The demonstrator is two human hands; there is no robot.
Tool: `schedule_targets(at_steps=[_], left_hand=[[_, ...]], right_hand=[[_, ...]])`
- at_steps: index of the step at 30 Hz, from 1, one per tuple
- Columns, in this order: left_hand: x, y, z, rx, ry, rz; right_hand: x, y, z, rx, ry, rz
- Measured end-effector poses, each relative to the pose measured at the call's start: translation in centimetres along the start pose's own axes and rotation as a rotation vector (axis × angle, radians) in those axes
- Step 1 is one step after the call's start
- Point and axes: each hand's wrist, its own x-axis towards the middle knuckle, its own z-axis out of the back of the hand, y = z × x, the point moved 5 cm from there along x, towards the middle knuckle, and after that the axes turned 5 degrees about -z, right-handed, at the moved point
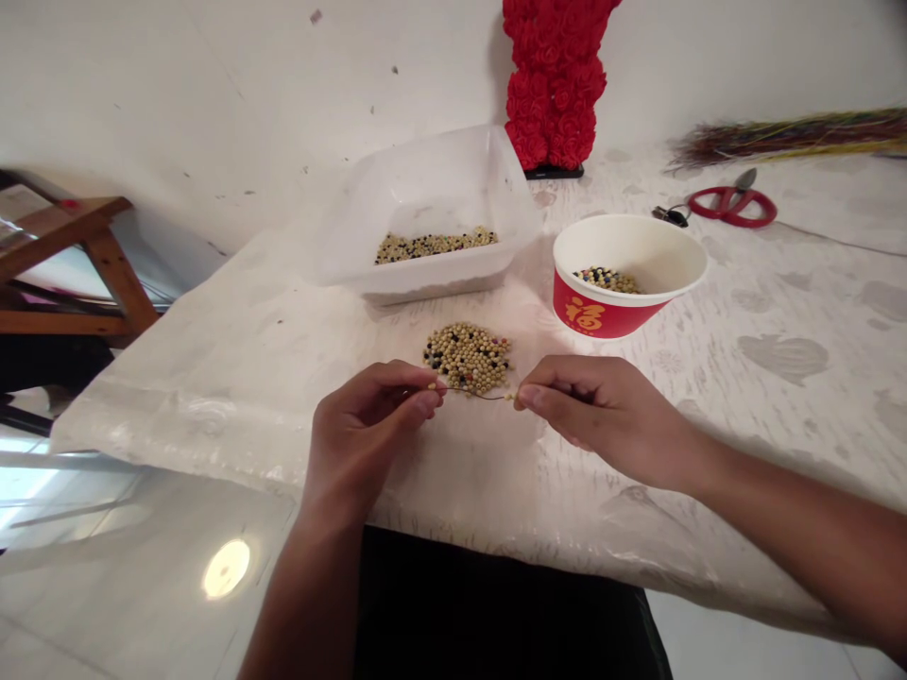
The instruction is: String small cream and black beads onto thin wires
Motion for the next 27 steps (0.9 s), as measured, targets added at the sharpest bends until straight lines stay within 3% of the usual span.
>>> schedule_targets(at_steps=[17, 23, 27], left_hand=[[-0.3, -0.5, -0.2, 0.092, 0.022, 0.030], [-0.3, -0.8, -0.6, -0.001, 0.062, -0.009], [0.0, -1.2, 0.3, 0.283, -0.080, -0.027]], right_hand=[[-0.2, 0.3, 0.0, -0.042, -0.009, 0.013], [0.3, -0.9, 0.8, 0.367, 0.027, -0.048], [0.7, -1.3, 0.8, 0.491, 0.089, -0.059]])
